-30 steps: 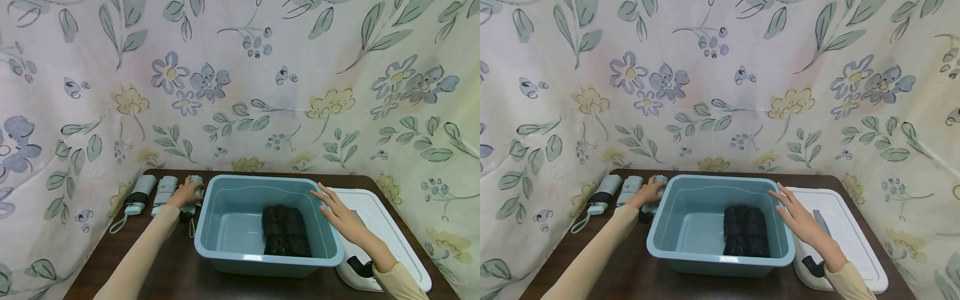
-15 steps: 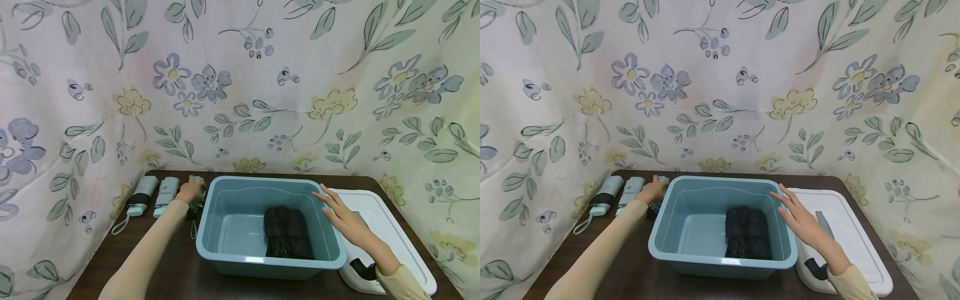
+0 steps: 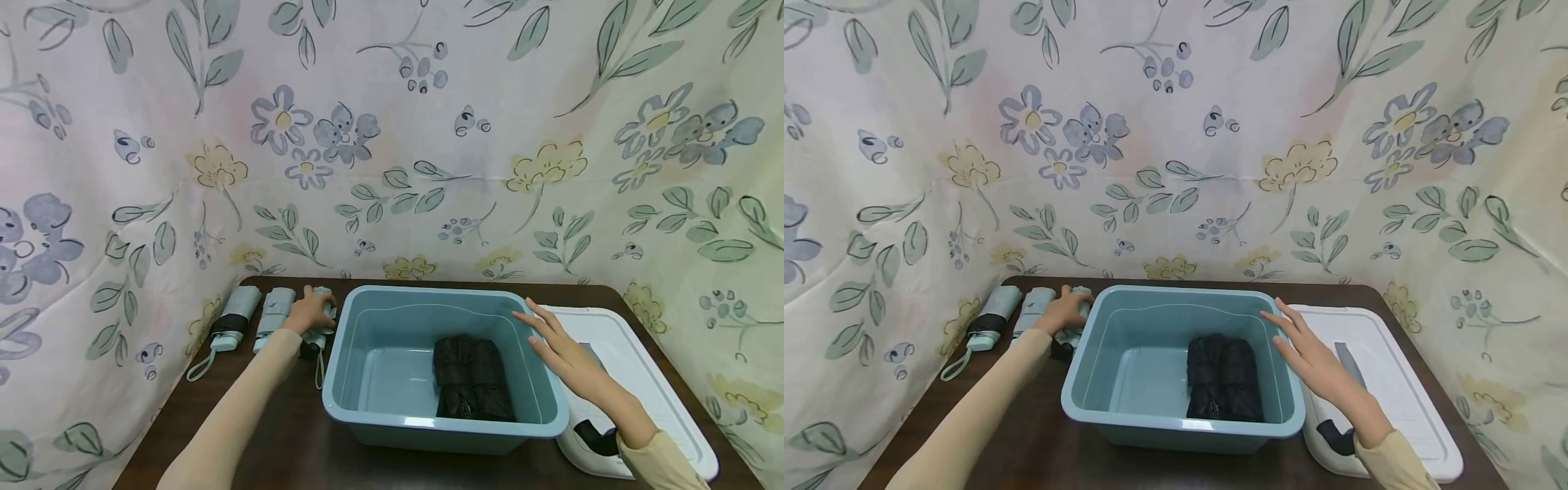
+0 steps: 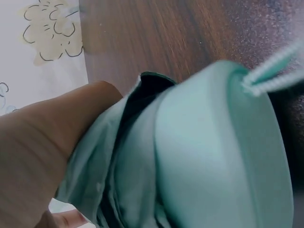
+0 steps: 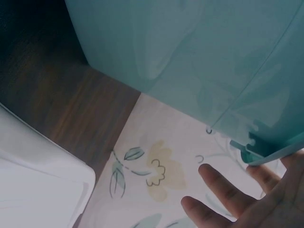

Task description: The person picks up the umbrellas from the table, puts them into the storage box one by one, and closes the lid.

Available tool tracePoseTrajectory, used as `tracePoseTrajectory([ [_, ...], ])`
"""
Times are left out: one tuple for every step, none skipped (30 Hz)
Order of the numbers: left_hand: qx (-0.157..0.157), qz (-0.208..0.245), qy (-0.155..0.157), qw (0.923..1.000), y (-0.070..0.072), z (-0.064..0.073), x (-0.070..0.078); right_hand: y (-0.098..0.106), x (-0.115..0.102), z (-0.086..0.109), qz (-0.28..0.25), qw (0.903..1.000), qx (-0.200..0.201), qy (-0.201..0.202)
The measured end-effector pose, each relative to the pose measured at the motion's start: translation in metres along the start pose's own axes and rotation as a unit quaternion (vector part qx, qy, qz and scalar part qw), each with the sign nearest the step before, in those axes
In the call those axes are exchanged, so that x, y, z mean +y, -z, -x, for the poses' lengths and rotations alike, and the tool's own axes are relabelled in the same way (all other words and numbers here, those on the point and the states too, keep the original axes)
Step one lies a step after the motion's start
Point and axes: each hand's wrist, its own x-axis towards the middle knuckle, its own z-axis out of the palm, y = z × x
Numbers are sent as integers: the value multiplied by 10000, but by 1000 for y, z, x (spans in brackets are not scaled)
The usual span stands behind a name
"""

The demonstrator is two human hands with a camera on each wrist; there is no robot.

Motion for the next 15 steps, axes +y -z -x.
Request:
tracePoseTrajectory([
  [2, 9, 5, 10000, 0, 1, -1, 0, 0, 0, 6, 10000, -5, 6],
  [4, 38, 5, 10000, 1, 3, -1, -1, 0, 0, 2, 10000, -7, 17],
  [6, 84, 7, 10000, 2, 4, -2, -1, 0, 1, 2, 10000, -13, 23],
  [12, 152, -4, 9999, 3, 6, -3, -1, 0, 1, 3, 10000, -19, 28],
  [25, 220, -5, 9998, 4, 7, -3, -1, 0, 1, 2, 10000, -26, 29],
  [33, 312, 0, 9995, 5, 9, -4, -1, 0, 1, 0, 10000, -31, 25],
  [36, 394, 10, 9992, 6, 10, -5, -1, 0, 1, 10, 10000, -34, 24],
  [40, 486, 23, 9988, 8, 12, -5, -1, 0, 1, 13, 10000, -31, 20],
  [43, 574, 32, 9983, 9, 13, -7, -1, 0, 0, 17, 10000, -25, 16],
  [47, 663, 27, 9978, 10, 14, -8, 0, 0, 0, 21, 10000, -15, 17],
  [43, 746, 40, 9972, 11, 15, -10, 0, 0, 0, 16, 10000, -8, 18],
  [38, 827, 53, 9966, 12, 16, -11, 0, 0, -1, 14, 10000, -5, 21],
  [28, 892, 57, 9960, 12, 17, -13, 0, 0, -1, 24, 10000, -2, 28],
  [28, 983, 51, 9951, 13, 18, -14, 0, 0, -1, 9, 10000, -5, 30],
  [17, 1059, 46, 9944, 14, 19, -16, -1, 0, -1, 0, 10000, -15, 38],
])
